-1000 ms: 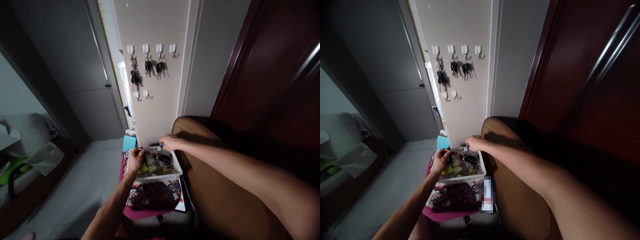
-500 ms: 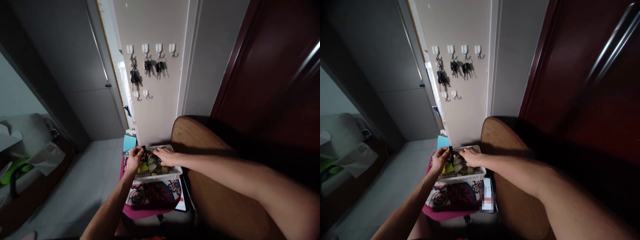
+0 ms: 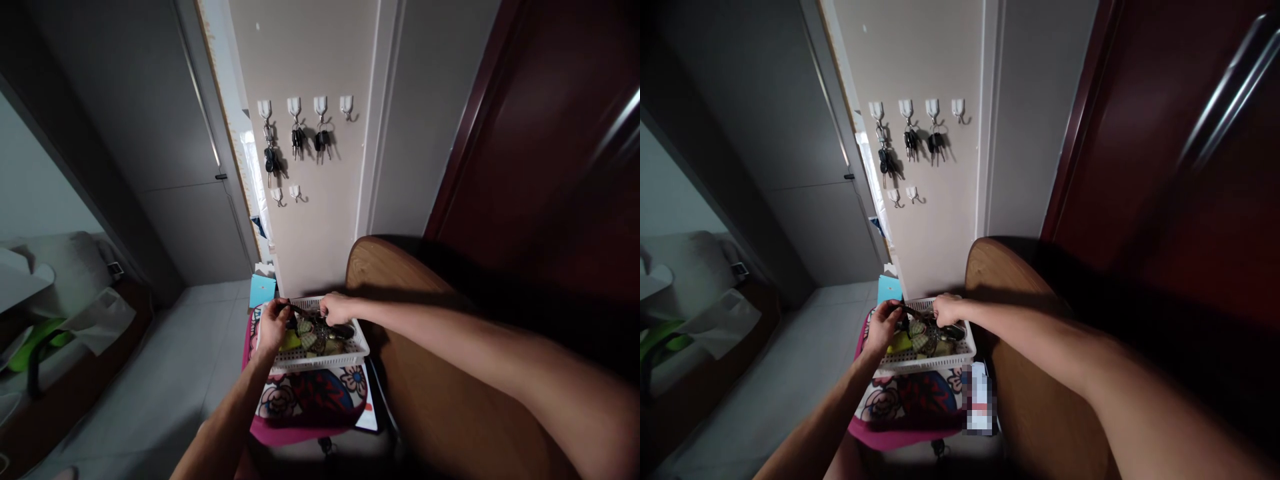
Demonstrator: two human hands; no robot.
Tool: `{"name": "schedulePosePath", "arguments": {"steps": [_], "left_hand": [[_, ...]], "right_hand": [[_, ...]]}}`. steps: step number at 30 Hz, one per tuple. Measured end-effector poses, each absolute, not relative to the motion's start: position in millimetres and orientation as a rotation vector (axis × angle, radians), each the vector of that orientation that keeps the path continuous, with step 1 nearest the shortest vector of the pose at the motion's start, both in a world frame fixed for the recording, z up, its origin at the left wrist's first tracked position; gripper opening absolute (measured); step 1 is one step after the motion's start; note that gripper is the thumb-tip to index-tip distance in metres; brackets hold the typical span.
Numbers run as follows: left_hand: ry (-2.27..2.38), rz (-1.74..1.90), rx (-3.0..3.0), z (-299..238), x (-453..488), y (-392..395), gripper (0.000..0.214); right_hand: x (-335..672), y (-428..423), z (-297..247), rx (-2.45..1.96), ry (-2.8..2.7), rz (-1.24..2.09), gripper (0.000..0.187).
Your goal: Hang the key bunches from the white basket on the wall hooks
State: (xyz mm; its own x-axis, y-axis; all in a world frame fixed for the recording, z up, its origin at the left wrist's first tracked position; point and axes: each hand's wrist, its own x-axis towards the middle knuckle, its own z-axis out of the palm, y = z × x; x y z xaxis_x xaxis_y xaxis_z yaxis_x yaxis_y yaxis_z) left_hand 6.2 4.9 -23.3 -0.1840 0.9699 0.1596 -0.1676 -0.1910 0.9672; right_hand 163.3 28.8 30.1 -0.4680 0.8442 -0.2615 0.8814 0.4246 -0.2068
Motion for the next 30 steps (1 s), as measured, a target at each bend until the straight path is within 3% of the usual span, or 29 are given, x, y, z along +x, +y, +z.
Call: {"name": "schedulePosePath", "arguments": {"steps": [7, 10, 16, 19, 22, 25, 30], "left_hand": [[1.222, 1.576, 1.128, -22.6, 4.0, 5.3, 0.020], [1.215, 1.532, 1.207, -23.6, 4.1, 5.1, 0.017], [1.188, 1.453, 1.277, -19.8, 4.9, -0.9, 0.012], [1.216, 1.432, 1.277, -16.7, 7.1, -3.4, 0.012], [1.252, 1.371, 1.295, -13.8, 11.4, -3.7, 0.013], [1.296, 1.319, 1.319, -12.3, 14.6, -3.2, 0.011], [1.359, 1.310, 1.340, -14.5, 13.8, -2.3, 0.011]], "right_hand": [[168.8, 43.8, 69.9, 1.528, 2.536, -1.523, 0.024], [174.5, 45.4, 78.9, 1.520, 2.548, -1.692, 0.027], [174.0, 36.5, 60.3, 1.294, 2.253, -1.444, 0.026], [166.1, 32.9, 47.8, 1.413, 2.313, -1.359, 0.033], [163.1, 32.8, 36.1, 1.660, 2.622, -0.902, 0.034], [165.6, 32.6, 24.3, 1.610, 2.718, -0.414, 0.028], [166.2, 30.8, 15.0, 1.635, 2.653, -0.271, 0.018]]}}
